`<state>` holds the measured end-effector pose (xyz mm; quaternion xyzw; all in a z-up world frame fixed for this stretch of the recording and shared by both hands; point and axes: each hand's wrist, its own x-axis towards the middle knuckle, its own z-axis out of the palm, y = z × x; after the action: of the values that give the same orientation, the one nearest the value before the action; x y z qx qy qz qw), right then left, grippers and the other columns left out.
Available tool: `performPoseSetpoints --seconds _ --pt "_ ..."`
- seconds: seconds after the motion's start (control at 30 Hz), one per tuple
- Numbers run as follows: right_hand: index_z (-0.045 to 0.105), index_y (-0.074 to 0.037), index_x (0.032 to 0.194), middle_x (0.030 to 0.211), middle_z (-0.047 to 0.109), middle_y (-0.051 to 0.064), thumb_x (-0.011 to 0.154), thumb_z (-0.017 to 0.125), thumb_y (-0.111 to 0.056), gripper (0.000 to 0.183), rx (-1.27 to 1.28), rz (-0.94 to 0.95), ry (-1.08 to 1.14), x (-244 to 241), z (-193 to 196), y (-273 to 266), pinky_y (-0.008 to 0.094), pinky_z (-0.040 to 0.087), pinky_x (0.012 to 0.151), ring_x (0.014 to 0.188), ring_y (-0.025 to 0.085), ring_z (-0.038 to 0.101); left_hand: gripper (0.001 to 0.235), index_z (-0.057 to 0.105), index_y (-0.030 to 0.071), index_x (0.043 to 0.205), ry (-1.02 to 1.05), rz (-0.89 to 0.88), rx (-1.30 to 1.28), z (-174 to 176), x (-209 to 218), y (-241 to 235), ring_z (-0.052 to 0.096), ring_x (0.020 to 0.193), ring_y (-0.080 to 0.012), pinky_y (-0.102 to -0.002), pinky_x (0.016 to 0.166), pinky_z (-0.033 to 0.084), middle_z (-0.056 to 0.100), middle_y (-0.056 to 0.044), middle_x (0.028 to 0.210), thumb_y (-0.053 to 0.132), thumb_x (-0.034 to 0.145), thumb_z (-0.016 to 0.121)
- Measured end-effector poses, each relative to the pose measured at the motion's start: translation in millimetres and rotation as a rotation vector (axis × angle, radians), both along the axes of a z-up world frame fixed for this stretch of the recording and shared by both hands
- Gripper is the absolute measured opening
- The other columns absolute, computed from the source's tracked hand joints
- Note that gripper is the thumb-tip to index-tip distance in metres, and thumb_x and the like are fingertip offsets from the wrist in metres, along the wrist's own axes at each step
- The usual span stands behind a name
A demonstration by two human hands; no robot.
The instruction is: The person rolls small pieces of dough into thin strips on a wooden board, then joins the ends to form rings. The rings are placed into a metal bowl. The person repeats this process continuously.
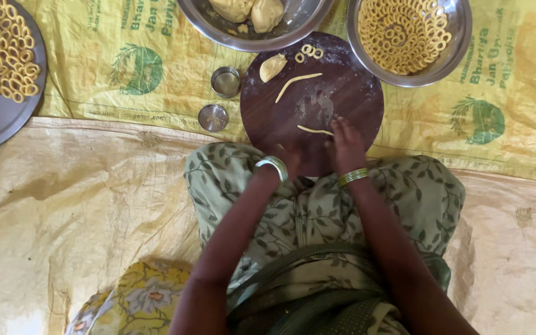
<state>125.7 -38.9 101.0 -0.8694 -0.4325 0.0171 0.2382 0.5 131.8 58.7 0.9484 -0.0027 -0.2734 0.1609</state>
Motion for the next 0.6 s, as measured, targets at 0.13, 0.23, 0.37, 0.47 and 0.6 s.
performPoseSetpoints --seconds 0.13,0.23,0.37,0.47,0.6 --pt "0.033 -0.005 0.157 0.165 0.03 0.015 0.088 0.061 -0.052 0.088 -0.332 0.17 -0.116 -31 -11 25 0.06 0.019 0.122 0.154 0.031 0.024 0.056 0.038 0.002 0.151 -0.147 0.417 0.166 -23 -5 45 0.03 0.149 -0.0397 -0.059 0.115 0.03 0.025 -0.022 0.162 0.025 0.101 0.041" --pt "0.022 -0.009 0.162 0.171 0.016 0.01 0.092 0.043 -0.069 0.094 -0.512 0.27 -0.183 -29 -21 41 0.059 0.004 0.124 0.158 0.024 0.01 0.064 0.017 -0.002 0.159 -0.065 0.395 0.306 -32 -6 40 0.008 0.156 -0.0409 -0.06 0.119 0.019 0.005 -0.025 0.168 0.024 0.103 0.033" --pt "0.015 -0.01 0.163 0.171 0.01 0.008 0.096 0.028 -0.074 0.095 -0.661 0.209 -0.3 29 -33 74 0.058 -0.004 0.123 0.158 0.023 0.005 0.065 0.013 -0.005 0.161 0.019 0.369 0.375 -12 -6 27 0.004 0.157 -0.0436 -0.061 0.123 0.014 0.002 -0.028 0.169 0.024 0.106 0.032" --pt "0.011 -0.011 0.164 0.173 0.008 0.006 0.096 0.026 -0.075 0.095 -0.747 0.22 -0.334 51 -32 80 0.057 -0.004 0.124 0.159 0.021 0.004 0.072 0.008 -0.009 0.16 0.164 0.306 0.323 9 -6 29 0.0 0.155 -0.0454 -0.061 0.121 0.01 -0.002 -0.031 0.168 0.026 0.103 0.034" --pt "0.01 -0.01 0.161 0.17 0.008 0.009 0.095 0.027 -0.076 0.096 -0.74 0.374 -0.357 28 -26 63 0.057 -0.003 0.12 0.156 0.024 0.004 0.069 0.01 -0.008 0.16 0.111 0.322 0.348 11 -4 31 -0.001 0.156 -0.0469 -0.065 0.12 0.008 -0.002 -0.031 0.168 0.024 0.105 0.034"
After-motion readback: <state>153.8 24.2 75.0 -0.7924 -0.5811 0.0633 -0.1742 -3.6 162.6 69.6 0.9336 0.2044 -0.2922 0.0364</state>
